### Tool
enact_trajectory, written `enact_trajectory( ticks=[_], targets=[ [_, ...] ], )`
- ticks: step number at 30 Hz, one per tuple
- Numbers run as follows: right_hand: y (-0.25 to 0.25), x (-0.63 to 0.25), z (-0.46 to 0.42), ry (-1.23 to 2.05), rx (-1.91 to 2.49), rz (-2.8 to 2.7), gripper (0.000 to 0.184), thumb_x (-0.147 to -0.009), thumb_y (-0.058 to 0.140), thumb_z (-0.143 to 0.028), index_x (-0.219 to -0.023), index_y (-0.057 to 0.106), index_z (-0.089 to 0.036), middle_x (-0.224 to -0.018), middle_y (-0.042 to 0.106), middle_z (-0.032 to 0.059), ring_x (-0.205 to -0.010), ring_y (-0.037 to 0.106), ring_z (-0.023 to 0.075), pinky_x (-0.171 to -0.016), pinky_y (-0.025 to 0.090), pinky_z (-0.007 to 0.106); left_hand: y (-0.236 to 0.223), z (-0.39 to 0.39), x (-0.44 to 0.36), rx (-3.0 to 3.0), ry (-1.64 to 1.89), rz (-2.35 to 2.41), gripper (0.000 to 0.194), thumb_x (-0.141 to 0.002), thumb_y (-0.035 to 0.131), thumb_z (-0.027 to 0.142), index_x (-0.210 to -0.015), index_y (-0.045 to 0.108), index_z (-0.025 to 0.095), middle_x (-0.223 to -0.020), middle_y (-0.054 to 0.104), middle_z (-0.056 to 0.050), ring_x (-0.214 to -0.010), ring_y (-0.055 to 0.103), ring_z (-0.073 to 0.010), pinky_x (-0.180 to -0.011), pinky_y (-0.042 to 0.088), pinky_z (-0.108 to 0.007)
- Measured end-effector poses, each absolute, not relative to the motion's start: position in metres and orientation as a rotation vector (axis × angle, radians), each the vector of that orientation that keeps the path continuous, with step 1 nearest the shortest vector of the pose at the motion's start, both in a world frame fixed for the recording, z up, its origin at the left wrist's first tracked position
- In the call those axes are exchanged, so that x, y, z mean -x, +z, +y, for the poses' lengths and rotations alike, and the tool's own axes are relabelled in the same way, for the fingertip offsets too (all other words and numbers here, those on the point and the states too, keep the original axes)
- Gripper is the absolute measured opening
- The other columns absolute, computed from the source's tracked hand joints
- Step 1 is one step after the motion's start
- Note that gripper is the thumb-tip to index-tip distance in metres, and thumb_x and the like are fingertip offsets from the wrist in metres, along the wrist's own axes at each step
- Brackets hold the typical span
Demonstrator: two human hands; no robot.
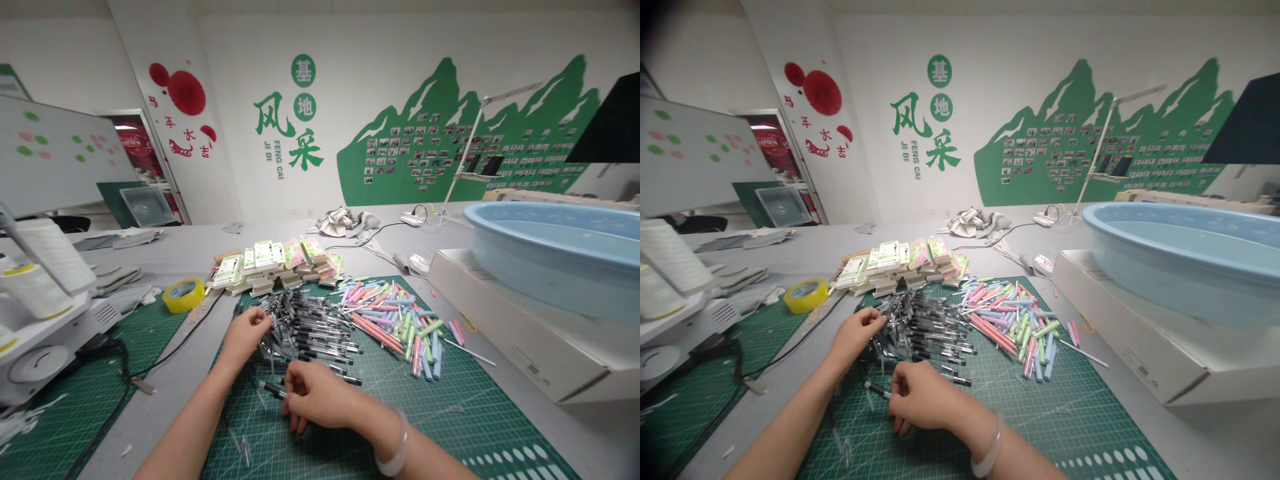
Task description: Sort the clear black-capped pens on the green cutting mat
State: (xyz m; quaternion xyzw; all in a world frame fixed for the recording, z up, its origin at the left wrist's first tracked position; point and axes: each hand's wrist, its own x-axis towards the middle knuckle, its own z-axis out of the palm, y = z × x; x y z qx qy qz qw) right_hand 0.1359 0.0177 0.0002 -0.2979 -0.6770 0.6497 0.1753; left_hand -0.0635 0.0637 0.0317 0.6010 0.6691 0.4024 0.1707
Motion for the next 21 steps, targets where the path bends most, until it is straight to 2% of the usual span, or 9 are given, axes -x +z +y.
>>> enact_trajectory(
  ticks=[3, 8, 15, 21],
  targets=[
    [-0.001, -0.137, 0.021, 1.766, 0.866, -1.916, 0.014, -0.070, 0.046, -0.012, -0.081, 0.046, -0.020, -0.060, 0.060, -0.0044, -0.044, 0.059, 0.0092, -0.040, 0.048, 0.018, 0.034, 0.062, 0.061, -1.518, 1.366, 1.776, 0.029, -0.070, 0.057, 0.046, -0.063, 0.054, 0.018, -0.053, 0.050, 0.004, -0.050, 0.045, -0.0110, -0.047, 0.031, -0.021],
    [-0.002, -0.132, 0.028, 1.755, 0.937, -1.748, 0.010, -0.074, 0.047, -0.020, -0.082, 0.042, -0.021, -0.057, 0.057, -0.0069, -0.038, 0.056, 0.0093, -0.035, 0.044, 0.018, 0.033, 0.062, 0.055, -1.054, 1.535, 1.335, 0.031, -0.070, 0.057, 0.045, -0.061, 0.047, 0.017, -0.049, 0.041, 0.008, -0.035, 0.027, -0.0035, -0.035, 0.016, -0.017],
    [0.010, -0.131, 0.035, 1.669, 0.907, -1.552, 0.006, -0.073, 0.048, -0.021, -0.076, 0.043, -0.021, -0.054, 0.054, -0.0081, -0.039, 0.044, 0.0048, -0.038, 0.030, 0.014, 0.030, 0.063, 0.054, -0.897, 1.651, 1.095, 0.026, -0.068, 0.064, 0.038, -0.067, 0.053, 0.014, -0.055, 0.047, 0.006, -0.040, 0.036, -0.0024, -0.035, 0.023, -0.014],
    [0.015, -0.135, 0.036, 1.762, 0.869, -1.433, 0.012, -0.073, 0.053, -0.027, -0.074, 0.043, -0.021, -0.054, 0.054, -0.0079, -0.041, 0.039, 0.0052, -0.041, 0.025, 0.016, 0.031, 0.066, 0.057, -0.845, 1.765, 1.058, 0.025, -0.069, 0.066, 0.035, -0.067, 0.053, 0.014, -0.056, 0.046, 0.006, -0.044, 0.038, -0.0031, -0.036, 0.025, -0.014]
  ],
)
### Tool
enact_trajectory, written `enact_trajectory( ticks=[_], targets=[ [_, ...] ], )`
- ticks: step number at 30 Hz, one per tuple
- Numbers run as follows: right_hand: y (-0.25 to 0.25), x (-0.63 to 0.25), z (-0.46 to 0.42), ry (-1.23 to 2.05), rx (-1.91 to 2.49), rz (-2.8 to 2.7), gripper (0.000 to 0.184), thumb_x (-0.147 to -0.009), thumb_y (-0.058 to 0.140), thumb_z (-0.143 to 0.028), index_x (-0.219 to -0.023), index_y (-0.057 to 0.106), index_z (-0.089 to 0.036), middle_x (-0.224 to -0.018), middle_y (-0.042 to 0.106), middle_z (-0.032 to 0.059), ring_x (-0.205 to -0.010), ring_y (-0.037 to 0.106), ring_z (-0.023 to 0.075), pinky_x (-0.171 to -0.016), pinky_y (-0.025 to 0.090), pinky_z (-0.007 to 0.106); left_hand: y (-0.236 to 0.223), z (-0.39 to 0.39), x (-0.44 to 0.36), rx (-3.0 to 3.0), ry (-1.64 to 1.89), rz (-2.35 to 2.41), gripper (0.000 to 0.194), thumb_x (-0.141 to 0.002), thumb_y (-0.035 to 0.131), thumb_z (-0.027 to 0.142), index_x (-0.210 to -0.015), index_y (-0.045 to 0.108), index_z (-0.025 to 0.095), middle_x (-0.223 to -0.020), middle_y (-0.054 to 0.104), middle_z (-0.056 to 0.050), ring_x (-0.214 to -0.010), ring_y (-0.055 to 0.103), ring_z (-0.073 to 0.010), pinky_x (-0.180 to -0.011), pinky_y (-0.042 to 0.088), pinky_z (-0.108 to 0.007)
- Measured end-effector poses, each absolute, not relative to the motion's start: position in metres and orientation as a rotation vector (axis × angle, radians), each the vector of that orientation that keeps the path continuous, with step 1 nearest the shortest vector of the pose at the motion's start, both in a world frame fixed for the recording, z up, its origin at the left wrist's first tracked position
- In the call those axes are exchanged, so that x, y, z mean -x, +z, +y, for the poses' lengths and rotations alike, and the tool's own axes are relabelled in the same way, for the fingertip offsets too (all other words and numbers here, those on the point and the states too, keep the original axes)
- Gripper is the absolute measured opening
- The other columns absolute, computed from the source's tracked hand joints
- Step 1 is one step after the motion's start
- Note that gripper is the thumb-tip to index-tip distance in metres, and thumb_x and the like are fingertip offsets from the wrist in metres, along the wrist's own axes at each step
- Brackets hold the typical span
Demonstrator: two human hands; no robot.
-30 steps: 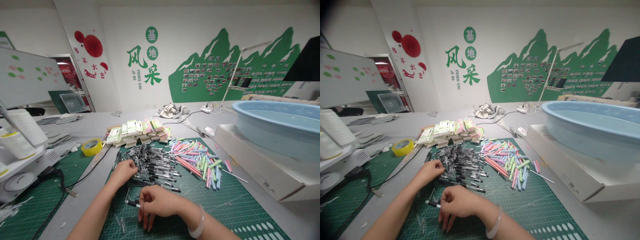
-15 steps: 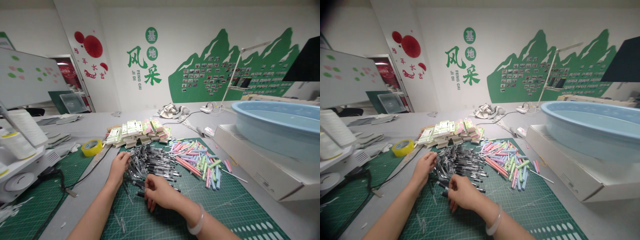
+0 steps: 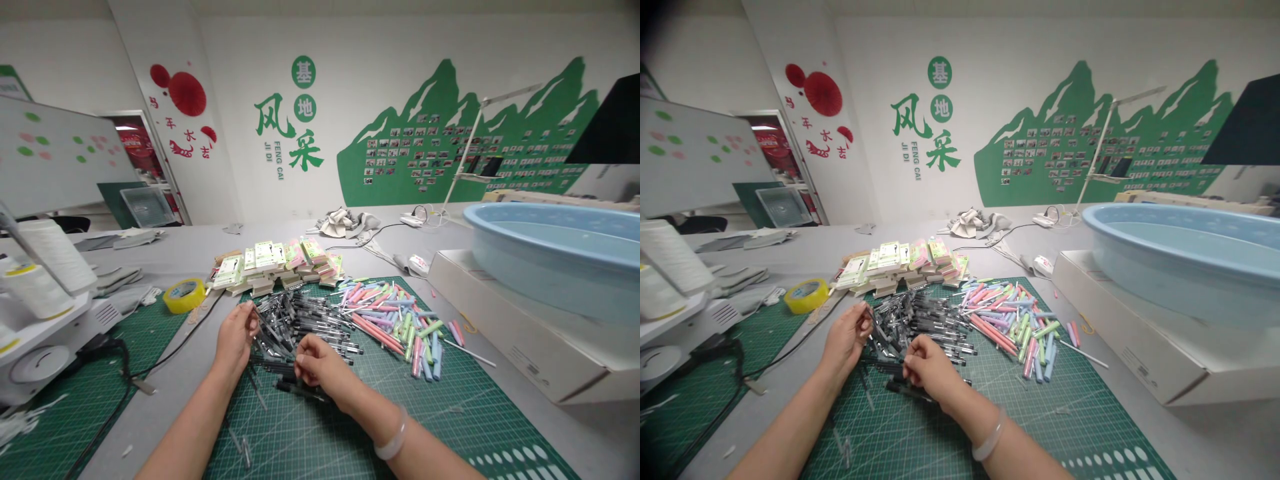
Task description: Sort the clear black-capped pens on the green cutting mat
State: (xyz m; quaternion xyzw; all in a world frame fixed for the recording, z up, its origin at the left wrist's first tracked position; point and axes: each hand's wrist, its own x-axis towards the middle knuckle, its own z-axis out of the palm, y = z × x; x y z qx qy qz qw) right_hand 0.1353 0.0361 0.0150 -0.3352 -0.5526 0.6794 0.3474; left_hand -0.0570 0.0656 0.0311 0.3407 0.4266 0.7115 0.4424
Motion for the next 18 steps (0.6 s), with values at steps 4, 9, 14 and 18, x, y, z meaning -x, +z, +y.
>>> enact_trajectory(
  ticks=[4, 9, 14, 18],
  targets=[
    [0.0168, -0.1349, 0.0339, 1.770, 0.876, -1.428, 0.012, -0.072, 0.053, -0.027, -0.073, 0.043, -0.021, -0.054, 0.054, -0.0080, -0.041, 0.039, 0.0054, -0.041, 0.025, 0.017, 0.0313, 0.0665, 0.0585, -0.832, 1.794, 1.084, 0.026, -0.067, 0.067, 0.035, -0.066, 0.052, 0.014, -0.055, 0.046, 0.007, -0.043, 0.038, -0.0033, -0.036, 0.025, -0.014],
    [0.0187, -0.1350, 0.0339, 1.779, 0.854, -1.415, 0.011, -0.071, 0.053, -0.025, -0.072, 0.043, -0.020, -0.052, 0.054, -0.0079, -0.040, 0.038, 0.0053, -0.040, 0.024, 0.017, 0.0288, 0.0672, 0.0617, -0.821, 1.819, 1.104, 0.025, -0.067, 0.067, 0.034, -0.066, 0.051, 0.015, -0.055, 0.046, 0.007, -0.043, 0.038, -0.0031, -0.036, 0.025, -0.014],
    [0.0173, -0.1350, 0.0349, 1.810, 0.819, -1.373, 0.011, -0.071, 0.054, -0.023, -0.072, 0.044, -0.020, -0.052, 0.054, -0.0070, -0.040, 0.038, 0.0053, -0.039, 0.022, 0.017, 0.0283, 0.0665, 0.0616, -0.839, 1.828, 1.115, 0.026, -0.068, 0.068, 0.036, -0.067, 0.052, 0.015, -0.056, 0.047, 0.007, -0.043, 0.038, -0.0033, -0.036, 0.026, -0.014],
    [0.0143, -0.1349, 0.0351, 1.794, 0.844, -1.366, 0.009, -0.071, 0.053, -0.022, -0.072, 0.045, -0.020, -0.052, 0.055, -0.0068, -0.040, 0.038, 0.0054, -0.039, 0.022, 0.017, 0.0322, 0.0651, 0.0599, -0.921, 1.862, 1.148, 0.026, -0.069, 0.067, 0.037, -0.071, 0.053, 0.015, -0.056, 0.047, 0.007, -0.043, 0.039, -0.0035, -0.037, 0.026, -0.014]
  ],
)
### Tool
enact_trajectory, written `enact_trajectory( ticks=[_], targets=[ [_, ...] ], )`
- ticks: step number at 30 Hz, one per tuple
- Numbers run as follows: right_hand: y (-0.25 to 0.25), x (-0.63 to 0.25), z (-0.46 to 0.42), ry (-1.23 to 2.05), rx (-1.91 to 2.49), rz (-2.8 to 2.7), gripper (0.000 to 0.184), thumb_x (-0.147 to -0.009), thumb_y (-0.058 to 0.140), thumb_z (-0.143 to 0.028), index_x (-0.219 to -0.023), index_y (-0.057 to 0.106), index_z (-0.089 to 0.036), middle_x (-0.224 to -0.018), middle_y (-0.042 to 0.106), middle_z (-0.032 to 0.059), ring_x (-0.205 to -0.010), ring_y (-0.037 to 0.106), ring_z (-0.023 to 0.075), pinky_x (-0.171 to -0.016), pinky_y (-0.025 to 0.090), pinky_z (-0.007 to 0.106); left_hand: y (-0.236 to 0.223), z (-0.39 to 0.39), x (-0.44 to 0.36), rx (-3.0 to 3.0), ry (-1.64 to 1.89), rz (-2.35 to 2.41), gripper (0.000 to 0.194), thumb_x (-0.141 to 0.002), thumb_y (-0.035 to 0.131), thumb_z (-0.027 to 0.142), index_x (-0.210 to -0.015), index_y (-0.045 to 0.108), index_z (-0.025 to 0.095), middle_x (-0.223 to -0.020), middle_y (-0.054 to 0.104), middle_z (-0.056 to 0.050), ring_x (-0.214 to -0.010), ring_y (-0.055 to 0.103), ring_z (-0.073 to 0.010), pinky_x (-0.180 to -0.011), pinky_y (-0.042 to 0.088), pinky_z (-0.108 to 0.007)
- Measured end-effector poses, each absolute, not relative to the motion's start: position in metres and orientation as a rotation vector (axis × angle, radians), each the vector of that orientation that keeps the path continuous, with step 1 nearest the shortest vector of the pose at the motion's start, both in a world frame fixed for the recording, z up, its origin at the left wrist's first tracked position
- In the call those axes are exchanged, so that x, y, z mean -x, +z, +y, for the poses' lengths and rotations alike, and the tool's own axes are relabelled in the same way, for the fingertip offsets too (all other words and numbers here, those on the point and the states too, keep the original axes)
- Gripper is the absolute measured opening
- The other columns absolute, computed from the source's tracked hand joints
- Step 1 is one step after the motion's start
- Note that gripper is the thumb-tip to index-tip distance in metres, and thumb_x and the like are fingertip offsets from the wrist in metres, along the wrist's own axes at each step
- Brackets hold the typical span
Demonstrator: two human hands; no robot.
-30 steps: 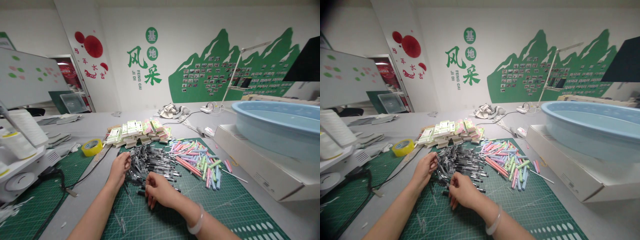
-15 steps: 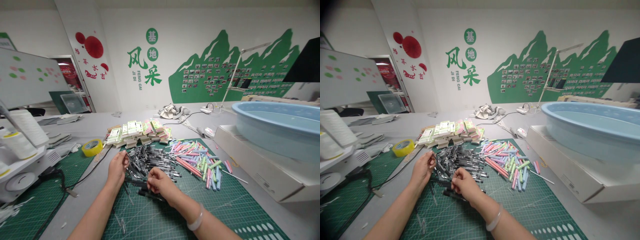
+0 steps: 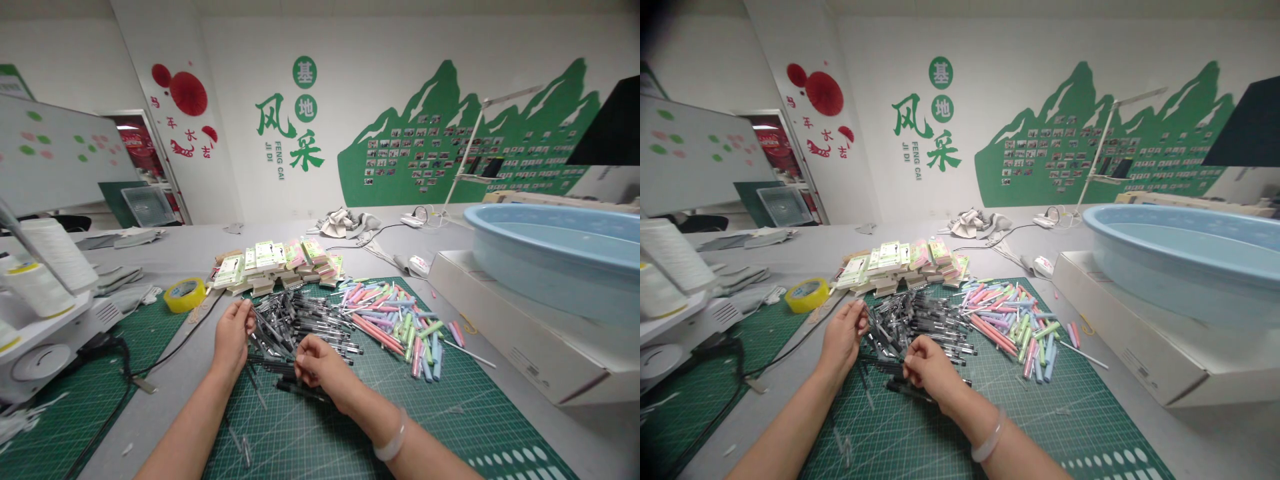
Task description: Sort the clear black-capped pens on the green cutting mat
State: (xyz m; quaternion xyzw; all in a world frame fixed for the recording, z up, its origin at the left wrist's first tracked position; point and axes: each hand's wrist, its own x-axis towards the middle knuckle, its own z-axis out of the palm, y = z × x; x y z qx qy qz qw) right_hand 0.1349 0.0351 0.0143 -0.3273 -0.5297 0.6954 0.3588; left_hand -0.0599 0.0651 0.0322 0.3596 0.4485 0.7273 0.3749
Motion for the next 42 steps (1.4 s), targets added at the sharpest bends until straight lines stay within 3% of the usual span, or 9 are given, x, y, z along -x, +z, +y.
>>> enact_trajectory(
  ticks=[6, 14, 18, 28, 34, 38, 42],
  targets=[
    [0.014, -0.134, 0.034, 1.764, 0.880, -1.361, 0.008, -0.071, 0.052, -0.021, -0.072, 0.045, -0.021, -0.053, 0.055, -0.0065, -0.040, 0.038, 0.0057, -0.039, 0.023, 0.017, 0.037, 0.061, 0.056, -1.043, 1.820, 1.183, 0.023, -0.074, 0.064, 0.038, -0.078, 0.055, 0.017, -0.058, 0.048, 0.007, -0.044, 0.039, -0.0041, -0.039, 0.027, -0.014],
    [0.017, -0.136, 0.037, 1.723, 0.825, -1.273, 0.014, -0.068, 0.060, -0.022, -0.074, 0.047, -0.020, -0.053, 0.051, -0.0080, -0.041, 0.036, 0.0054, -0.040, 0.021, 0.018, 0.041, 0.050, 0.031, -1.263, 1.490, 1.168, 0.023, -0.072, 0.065, 0.038, -0.078, 0.061, 0.016, -0.061, 0.051, 0.004, -0.049, 0.040, -0.0063, -0.045, 0.031, -0.017],
    [0.015, -0.137, 0.038, 1.722, 0.785, -1.245, 0.015, -0.069, 0.060, -0.023, -0.076, 0.048, -0.020, -0.056, 0.053, -0.0067, -0.044, 0.040, 0.0066, -0.042, 0.025, 0.018, 0.040, 0.046, 0.024, -1.312, 1.390, 1.158, 0.025, -0.075, 0.061, 0.038, -0.087, 0.065, 0.016, -0.065, 0.054, 0.002, -0.053, 0.043, -0.0084, -0.049, 0.033, -0.018],
    [0.008, -0.138, 0.042, 1.669, 0.777, -1.198, 0.013, -0.071, 0.060, -0.023, -0.076, 0.049, -0.020, -0.056, 0.054, -0.0059, -0.045, 0.041, 0.0073, -0.043, 0.027, 0.018, 0.038, 0.053, 0.036, -1.421, 1.326, 1.227, 0.027, -0.080, 0.054, 0.040, -0.092, 0.062, 0.018, -0.073, 0.056, 0.001, -0.056, 0.046, -0.0101, -0.051, 0.035, -0.020],
    [0.015, -0.141, 0.046, 1.525, 0.845, -1.134, 0.014, -0.071, 0.059, -0.025, -0.073, 0.046, -0.020, -0.053, 0.051, -0.0069, -0.044, 0.038, 0.0065, -0.041, 0.023, 0.018, 0.046, 0.057, 0.071, -2.055, 0.840, 1.532, 0.012, -0.073, 0.057, 0.028, -0.076, 0.065, 0.019, -0.075, 0.062, -0.001, -0.071, 0.055, -0.0159, -0.065, 0.040, -0.024],
    [0.018, -0.141, 0.046, 1.501, 0.873, -1.136, 0.015, -0.070, 0.059, -0.026, -0.071, 0.045, -0.020, -0.051, 0.049, -0.0077, -0.042, 0.036, 0.0062, -0.040, 0.022, 0.019, 0.048, 0.054, 0.077, -2.211, 0.451, 1.601, 0.012, -0.068, 0.055, 0.022, -0.073, 0.066, 0.021, -0.073, 0.061, 0.000, -0.069, 0.054, -0.0152, -0.062, 0.037, -0.022],
    [0.017, -0.141, 0.047, 1.481, 0.887, -1.148, 0.017, -0.069, 0.060, -0.028, -0.070, 0.045, -0.020, -0.050, 0.048, -0.0078, -0.041, 0.035, 0.0063, -0.040, 0.022, 0.019, 0.048, 0.051, 0.070, -2.296, 0.378, 1.574, 0.015, -0.068, 0.054, 0.021, -0.074, 0.068, 0.023, -0.077, 0.061, -0.001, -0.074, 0.055, -0.0164, -0.065, 0.037, -0.023]
  ],
)
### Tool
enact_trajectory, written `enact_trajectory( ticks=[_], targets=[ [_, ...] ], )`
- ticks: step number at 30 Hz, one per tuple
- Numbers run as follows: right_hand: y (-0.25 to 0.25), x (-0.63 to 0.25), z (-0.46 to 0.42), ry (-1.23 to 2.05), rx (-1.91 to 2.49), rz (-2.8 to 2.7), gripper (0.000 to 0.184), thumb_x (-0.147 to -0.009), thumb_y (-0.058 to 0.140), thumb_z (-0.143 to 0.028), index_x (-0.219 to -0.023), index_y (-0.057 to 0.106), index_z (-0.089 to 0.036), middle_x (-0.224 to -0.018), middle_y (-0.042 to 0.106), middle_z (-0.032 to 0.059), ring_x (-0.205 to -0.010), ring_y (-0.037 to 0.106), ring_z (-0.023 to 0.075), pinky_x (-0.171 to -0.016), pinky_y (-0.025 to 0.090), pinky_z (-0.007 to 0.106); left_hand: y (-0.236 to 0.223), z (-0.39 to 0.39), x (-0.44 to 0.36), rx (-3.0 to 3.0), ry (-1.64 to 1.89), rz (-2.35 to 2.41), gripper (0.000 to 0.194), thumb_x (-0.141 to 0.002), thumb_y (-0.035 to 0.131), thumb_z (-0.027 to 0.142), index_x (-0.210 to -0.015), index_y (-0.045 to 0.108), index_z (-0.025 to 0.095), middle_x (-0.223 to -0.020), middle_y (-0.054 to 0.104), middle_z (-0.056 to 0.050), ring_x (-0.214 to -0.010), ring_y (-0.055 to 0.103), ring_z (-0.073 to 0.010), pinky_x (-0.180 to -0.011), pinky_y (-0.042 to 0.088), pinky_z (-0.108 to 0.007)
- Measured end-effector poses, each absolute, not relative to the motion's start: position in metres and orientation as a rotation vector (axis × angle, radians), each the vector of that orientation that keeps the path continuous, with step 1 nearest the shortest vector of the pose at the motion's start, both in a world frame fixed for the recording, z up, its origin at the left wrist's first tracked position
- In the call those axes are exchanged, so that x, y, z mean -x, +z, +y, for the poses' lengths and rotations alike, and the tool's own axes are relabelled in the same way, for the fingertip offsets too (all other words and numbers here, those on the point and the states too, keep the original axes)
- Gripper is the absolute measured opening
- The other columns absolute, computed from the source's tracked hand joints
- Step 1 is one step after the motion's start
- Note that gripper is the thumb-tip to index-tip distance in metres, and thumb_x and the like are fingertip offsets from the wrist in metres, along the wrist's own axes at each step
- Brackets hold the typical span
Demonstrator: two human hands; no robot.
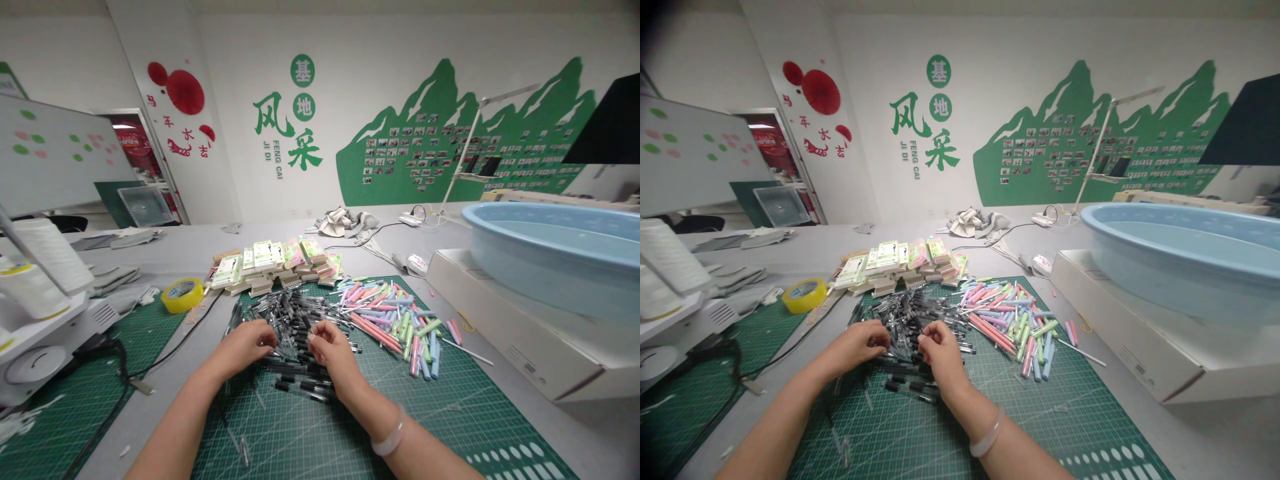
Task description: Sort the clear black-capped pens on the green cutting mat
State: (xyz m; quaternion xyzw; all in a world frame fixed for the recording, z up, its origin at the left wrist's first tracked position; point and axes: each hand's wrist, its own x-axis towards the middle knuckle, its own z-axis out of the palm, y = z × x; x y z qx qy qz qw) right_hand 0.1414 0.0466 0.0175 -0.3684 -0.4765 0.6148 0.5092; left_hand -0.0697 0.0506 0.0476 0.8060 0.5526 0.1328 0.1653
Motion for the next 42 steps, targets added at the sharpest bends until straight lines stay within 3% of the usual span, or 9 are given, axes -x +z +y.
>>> enact_trajectory(
  ticks=[10, 21, 24, 28, 32, 36, 42],
  targets=[
    [0.017, -0.142, 0.047, 1.473, 0.899, -1.154, 0.018, -0.068, 0.061, -0.029, -0.069, 0.045, -0.020, -0.050, 0.047, -0.0080, -0.041, 0.035, 0.0065, -0.040, 0.022, 0.019, 0.038, 0.050, 0.065, -2.388, 0.284, 1.590, 0.015, -0.070, 0.057, 0.018, -0.076, 0.067, 0.026, -0.082, 0.060, 0.000, -0.080, 0.056, -0.0172, -0.068, 0.037, -0.023],
    [0.015, -0.141, 0.047, 1.489, 0.896, -1.139, 0.019, -0.068, 0.062, -0.030, -0.069, 0.045, -0.020, -0.051, 0.047, -0.0077, -0.041, 0.035, 0.0065, -0.040, 0.022, 0.019, 0.037, 0.044, 0.054, -2.509, 0.188, 1.687, 0.014, -0.070, 0.052, 0.016, -0.075, 0.062, 0.024, -0.085, 0.060, -0.001, -0.078, 0.056, -0.0172, -0.061, 0.034, -0.024],
    [0.014, -0.141, 0.048, 1.487, 0.904, -1.147, 0.019, -0.068, 0.061, -0.030, -0.069, 0.045, -0.020, -0.051, 0.047, -0.0076, -0.042, 0.036, 0.0066, -0.040, 0.022, 0.019, 0.042, 0.043, 0.051, -2.446, 0.347, 1.727, 0.010, -0.070, 0.051, 0.017, -0.075, 0.059, 0.022, -0.083, 0.059, -0.001, -0.075, 0.055, -0.0162, -0.062, 0.035, -0.024],
    [0.010, -0.140, 0.049, 1.474, 0.895, -1.169, 0.016, -0.069, 0.060, -0.029, -0.071, 0.047, -0.020, -0.051, 0.047, -0.0077, -0.042, 0.035, 0.0064, -0.040, 0.022, 0.019, 0.048, 0.047, 0.050, -2.168, 0.859, 1.668, 0.006, -0.072, 0.054, 0.023, -0.073, 0.059, 0.021, -0.073, 0.059, -0.001, -0.067, 0.053, -0.0149, -0.063, 0.039, -0.025],
    [0.005, -0.139, 0.050, 1.445, 0.913, -1.236, 0.011, -0.070, 0.058, -0.026, -0.072, 0.048, -0.021, -0.051, 0.047, -0.0080, -0.042, 0.035, 0.0071, -0.042, 0.024, 0.020, 0.048, 0.053, 0.046, -1.492, 1.376, 1.355, 0.030, -0.070, 0.063, 0.036, -0.094, 0.063, 0.017, -0.080, 0.063, -0.004, -0.068, 0.057, -0.0160, -0.060, 0.045, -0.025],
    [0.003, -0.137, 0.047, 1.393, 0.960, -1.336, 0.007, -0.069, 0.056, -0.021, -0.071, 0.049, -0.021, -0.052, 0.049, -0.0075, -0.045, 0.039, 0.0083, -0.044, 0.027, 0.020, 0.042, 0.054, 0.036, -1.000, 1.486, 1.141, 0.038, -0.063, 0.073, 0.036, -0.094, 0.066, 0.015, -0.088, 0.067, -0.007, -0.075, 0.062, -0.0152, -0.067, 0.048, -0.025],
    [0.006, -0.137, 0.044, 1.363, 0.989, -1.393, 0.007, -0.069, 0.055, -0.018, -0.069, 0.049, -0.021, -0.052, 0.049, -0.0073, -0.047, 0.040, 0.0090, -0.046, 0.028, 0.021, 0.040, 0.051, 0.026, -0.920, 1.456, 1.084, 0.036, -0.060, 0.076, 0.035, -0.089, 0.067, 0.015, -0.090, 0.070, -0.008, -0.080, 0.064, -0.0170, -0.070, 0.049, -0.025]
  ],
)
